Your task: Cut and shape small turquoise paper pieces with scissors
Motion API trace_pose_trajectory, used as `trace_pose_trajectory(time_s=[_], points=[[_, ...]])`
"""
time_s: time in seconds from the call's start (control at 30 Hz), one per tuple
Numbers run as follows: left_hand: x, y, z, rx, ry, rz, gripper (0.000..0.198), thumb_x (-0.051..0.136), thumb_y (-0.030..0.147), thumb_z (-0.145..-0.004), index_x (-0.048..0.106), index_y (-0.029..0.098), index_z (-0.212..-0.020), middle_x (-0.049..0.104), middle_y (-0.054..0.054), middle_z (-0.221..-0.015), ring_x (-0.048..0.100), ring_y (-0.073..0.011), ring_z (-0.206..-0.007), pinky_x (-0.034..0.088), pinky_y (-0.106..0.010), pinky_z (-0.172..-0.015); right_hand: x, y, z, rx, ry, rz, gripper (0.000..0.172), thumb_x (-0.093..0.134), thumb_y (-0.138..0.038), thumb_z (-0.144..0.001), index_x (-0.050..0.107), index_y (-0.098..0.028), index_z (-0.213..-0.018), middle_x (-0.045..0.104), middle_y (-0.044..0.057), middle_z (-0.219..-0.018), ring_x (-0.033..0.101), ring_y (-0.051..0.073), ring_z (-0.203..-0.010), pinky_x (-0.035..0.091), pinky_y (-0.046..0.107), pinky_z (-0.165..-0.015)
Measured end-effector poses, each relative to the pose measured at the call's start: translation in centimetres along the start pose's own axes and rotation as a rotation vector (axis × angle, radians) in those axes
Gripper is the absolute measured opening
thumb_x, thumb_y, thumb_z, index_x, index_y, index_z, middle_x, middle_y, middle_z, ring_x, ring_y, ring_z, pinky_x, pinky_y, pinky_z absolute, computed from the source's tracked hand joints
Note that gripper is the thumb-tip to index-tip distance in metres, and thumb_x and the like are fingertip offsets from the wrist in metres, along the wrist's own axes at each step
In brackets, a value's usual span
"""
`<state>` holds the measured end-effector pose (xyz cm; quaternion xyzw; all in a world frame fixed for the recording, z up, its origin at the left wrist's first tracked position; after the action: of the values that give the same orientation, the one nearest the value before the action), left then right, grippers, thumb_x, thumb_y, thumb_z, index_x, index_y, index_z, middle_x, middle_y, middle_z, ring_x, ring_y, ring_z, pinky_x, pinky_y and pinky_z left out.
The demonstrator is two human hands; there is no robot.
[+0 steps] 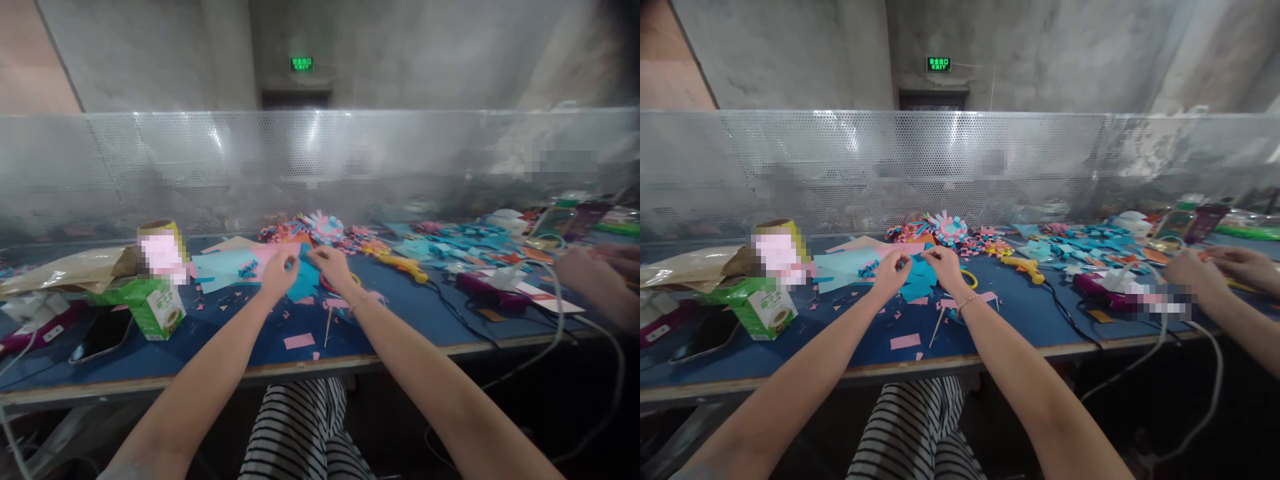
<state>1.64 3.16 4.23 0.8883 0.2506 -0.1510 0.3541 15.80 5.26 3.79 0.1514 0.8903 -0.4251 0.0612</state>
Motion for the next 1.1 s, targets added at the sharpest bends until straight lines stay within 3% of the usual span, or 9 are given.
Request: trace_pose_trajectory(time_s=[0.13,0.3,0.5,0.67,0.9,1.1], points=[[1.5,0.4,0.4,-0.032,-0.111,0.080,0.011,0.051,0.017,-0.069,0.061,0.019,-0.076,0.062,-0.003,-0.075,0.054,-0.0144,-0.068,0.044,-0.027,-0.066,-0.4,0.0,-0.1,-0.032,0.050,0.069,0.014,0.056,-0.027,-0.068,0.067,-0.019,-0.065,0.063,0.004,-0.065,0.056,0.018,-0.067,0.043,0.029,-0.064],[2.6,-1.5,0.2,-0.201,-0.096,0.277,0.016,0.052,0.017,-0.070,0.060,0.016,-0.083,0.063,-0.007,-0.087,0.058,-0.0175,-0.080,0.046,-0.030,-0.072,1.2,-0.5,0.2,-0.249,-0.053,0.171,0.021,0.049,-0.017,-0.073,0.068,-0.020,-0.080,0.063,0.006,-0.079,0.056,0.018,-0.078,0.044,0.032,-0.075],[3.0,-4.0,-0.1,-0.344,-0.048,0.602,0.025,0.053,0.038,-0.072,0.058,0.015,-0.081,0.063,-0.006,-0.079,0.060,-0.0171,-0.075,0.048,-0.031,-0.069,2.8,-0.8,1.0,-0.469,-0.134,0.186,0.035,0.046,-0.011,-0.072,0.062,-0.021,-0.102,0.053,0.009,-0.098,0.050,0.018,-0.094,0.043,0.036,-0.085],[2.6,-4.5,-0.1,-0.362,-0.011,0.706,0.030,0.061,0.041,-0.065,0.056,0.014,-0.077,0.060,-0.002,-0.069,0.059,-0.0131,-0.066,0.049,-0.031,-0.069,2.7,-0.1,0.6,-0.376,-0.153,0.125,0.035,0.047,-0.012,-0.071,0.063,-0.025,-0.100,0.047,0.007,-0.097,0.048,0.018,-0.096,0.046,0.031,-0.076],[2.6,-4.5,-0.1,-0.374,-0.056,0.621,0.029,0.062,0.042,-0.061,0.055,0.015,-0.067,0.054,0.002,-0.061,0.054,-0.0102,-0.059,0.046,-0.026,-0.062,1.0,-0.2,-0.1,-0.288,-0.057,0.101,0.037,0.043,-0.011,-0.074,0.059,-0.023,-0.105,0.047,0.007,-0.093,0.048,0.016,-0.085,0.046,0.029,-0.070],[3.0,-4.2,0.2,-0.407,-0.138,0.617,0.030,0.063,0.043,-0.060,0.057,0.015,-0.069,0.055,0.002,-0.062,0.055,-0.0110,-0.061,0.044,-0.025,-0.060,0.8,-1.0,-0.1,-0.395,-0.059,0.150,0.035,0.038,-0.010,-0.077,0.061,-0.022,-0.100,0.048,0.008,-0.093,0.047,0.018,-0.090,0.043,0.033,-0.079]])
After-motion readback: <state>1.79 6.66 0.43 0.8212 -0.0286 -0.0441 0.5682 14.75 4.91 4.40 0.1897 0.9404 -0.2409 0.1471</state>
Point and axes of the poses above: each hand's wrist, its own z-axis away from the middle knuckle, its own x-axis out of the palm, y = z × x, the point moved 7 cm from there along -z, towards the middle knuckle
